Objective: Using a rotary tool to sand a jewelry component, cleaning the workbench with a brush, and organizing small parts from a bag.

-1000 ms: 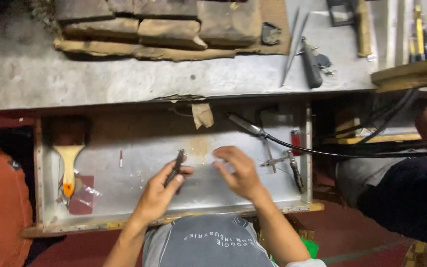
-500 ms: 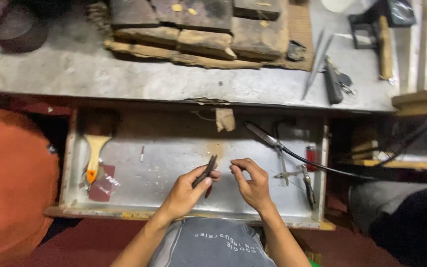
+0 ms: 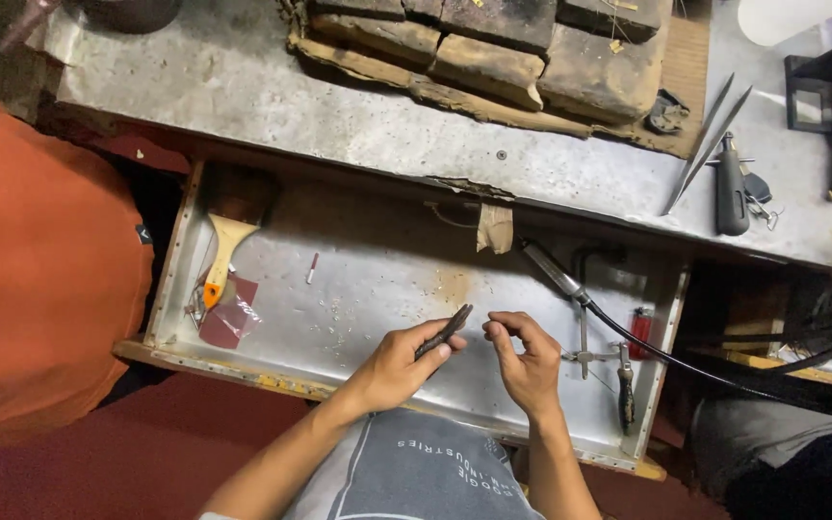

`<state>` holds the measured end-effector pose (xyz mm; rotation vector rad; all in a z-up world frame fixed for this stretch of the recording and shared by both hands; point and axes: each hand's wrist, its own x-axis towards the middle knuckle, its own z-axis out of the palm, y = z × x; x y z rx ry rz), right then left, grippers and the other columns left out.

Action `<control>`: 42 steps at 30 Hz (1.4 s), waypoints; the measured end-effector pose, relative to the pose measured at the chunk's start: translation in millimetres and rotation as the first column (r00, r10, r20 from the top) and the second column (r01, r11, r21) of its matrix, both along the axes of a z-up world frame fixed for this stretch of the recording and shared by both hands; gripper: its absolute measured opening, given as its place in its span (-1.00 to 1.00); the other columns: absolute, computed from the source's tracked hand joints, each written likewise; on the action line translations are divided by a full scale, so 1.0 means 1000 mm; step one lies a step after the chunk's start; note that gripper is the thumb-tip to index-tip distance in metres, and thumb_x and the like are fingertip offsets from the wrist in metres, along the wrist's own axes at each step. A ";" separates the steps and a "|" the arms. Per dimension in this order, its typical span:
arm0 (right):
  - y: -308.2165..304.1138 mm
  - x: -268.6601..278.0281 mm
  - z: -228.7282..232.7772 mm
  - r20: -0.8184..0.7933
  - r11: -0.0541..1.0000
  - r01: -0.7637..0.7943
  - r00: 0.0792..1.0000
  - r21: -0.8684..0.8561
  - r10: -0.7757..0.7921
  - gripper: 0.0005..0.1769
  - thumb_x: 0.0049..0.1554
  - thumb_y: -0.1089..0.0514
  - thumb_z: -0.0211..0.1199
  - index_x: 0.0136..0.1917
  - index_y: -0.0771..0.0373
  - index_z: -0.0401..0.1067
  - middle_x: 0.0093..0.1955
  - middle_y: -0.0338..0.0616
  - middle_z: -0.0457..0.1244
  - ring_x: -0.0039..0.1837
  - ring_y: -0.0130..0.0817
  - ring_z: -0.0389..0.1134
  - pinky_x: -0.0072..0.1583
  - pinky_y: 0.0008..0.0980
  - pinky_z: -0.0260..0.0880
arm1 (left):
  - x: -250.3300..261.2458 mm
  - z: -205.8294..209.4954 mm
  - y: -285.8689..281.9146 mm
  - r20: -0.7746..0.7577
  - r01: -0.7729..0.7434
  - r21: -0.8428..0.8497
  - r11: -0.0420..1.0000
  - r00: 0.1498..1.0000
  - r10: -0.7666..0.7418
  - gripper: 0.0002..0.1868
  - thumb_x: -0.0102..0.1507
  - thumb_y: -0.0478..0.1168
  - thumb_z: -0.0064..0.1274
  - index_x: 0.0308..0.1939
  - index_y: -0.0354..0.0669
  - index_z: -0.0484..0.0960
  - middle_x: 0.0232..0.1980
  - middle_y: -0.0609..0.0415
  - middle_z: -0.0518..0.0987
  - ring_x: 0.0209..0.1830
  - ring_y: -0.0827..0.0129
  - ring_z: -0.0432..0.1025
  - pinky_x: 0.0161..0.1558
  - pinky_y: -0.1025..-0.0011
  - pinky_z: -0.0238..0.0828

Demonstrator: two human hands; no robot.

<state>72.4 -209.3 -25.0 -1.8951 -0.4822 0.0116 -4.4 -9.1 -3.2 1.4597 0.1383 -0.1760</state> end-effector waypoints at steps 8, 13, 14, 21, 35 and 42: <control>-0.002 0.003 -0.002 -0.011 1.000 0.018 1.000 -0.024 -0.019 -0.87 0.22 0.26 0.27 -0.01 0.32 0.60 -0.31 -0.07 0.45 -0.27 -0.23 0.50 -0.14 -0.24 0.51 | 0.003 0.009 0.006 -0.022 0.043 0.021 0.999 0.999 -0.042 -0.66 0.36 -0.33 -0.03 0.19 -0.43 0.59 -0.04 -0.31 0.73 0.06 -0.06 0.63 0.03 0.07 0.59; -0.014 0.012 -0.010 -0.003 0.994 0.069 0.998 -0.080 -0.070 -0.87 0.22 0.21 0.29 -0.09 0.23 0.64 -0.44 -0.15 0.42 -0.37 -0.29 0.45 -0.19 -0.29 0.50 | 0.008 0.004 0.006 -0.036 0.059 0.025 0.998 0.998 -0.058 -0.62 0.37 -0.33 -0.04 0.25 -0.42 0.56 -0.04 -0.34 0.73 0.07 -0.10 0.63 0.02 0.04 0.60; -0.011 0.013 -0.001 0.030 0.992 0.069 0.997 -0.102 -0.067 -0.89 0.21 0.25 0.28 -0.05 0.25 0.63 -0.35 -0.10 0.44 -0.30 -0.24 0.47 -0.16 -0.28 0.50 | 0.007 0.004 0.005 -0.039 0.056 0.024 0.998 0.998 -0.055 -0.62 0.36 -0.33 -0.04 0.25 -0.40 0.56 -0.03 -0.33 0.73 0.07 -0.08 0.63 0.02 0.05 0.60; -0.006 0.013 0.001 -0.037 0.975 -0.093 0.995 -0.201 0.087 -0.77 0.29 0.15 0.15 0.09 0.32 0.51 0.06 -0.04 0.39 0.12 -0.24 0.43 0.11 -0.37 0.43 | 0.008 0.012 0.004 -0.209 0.150 -0.005 0.989 0.967 -0.147 -0.65 0.35 -0.15 -0.07 0.17 -0.10 0.65 0.16 0.13 0.70 0.16 0.38 0.59 0.14 0.40 0.54; 0.003 0.003 0.008 0.300 0.933 -0.216 0.905 -0.289 0.302 -0.60 0.26 0.46 0.02 0.35 0.32 0.37 0.40 0.30 0.21 0.33 0.11 0.38 0.28 -0.15 0.49 | 0.002 -0.010 -0.004 -0.251 0.046 -0.328 0.944 0.959 -0.134 -0.46 0.39 -0.30 -0.15 0.49 -0.18 0.29 0.17 -0.11 0.62 0.17 0.19 0.58 0.14 0.26 0.62; 0.005 0.000 0.013 0.365 0.920 -0.197 0.874 -0.339 0.322 -0.67 0.27 0.35 0.13 0.31 0.38 0.36 0.33 0.32 0.26 0.34 0.14 0.38 0.35 -0.07 0.45 | 0.001 -0.021 -0.006 -0.243 -0.016 -0.434 0.901 0.965 -0.100 -0.48 0.42 -0.28 -0.18 0.47 -0.25 0.26 0.26 -0.21 0.55 0.22 0.13 0.52 0.29 0.14 0.51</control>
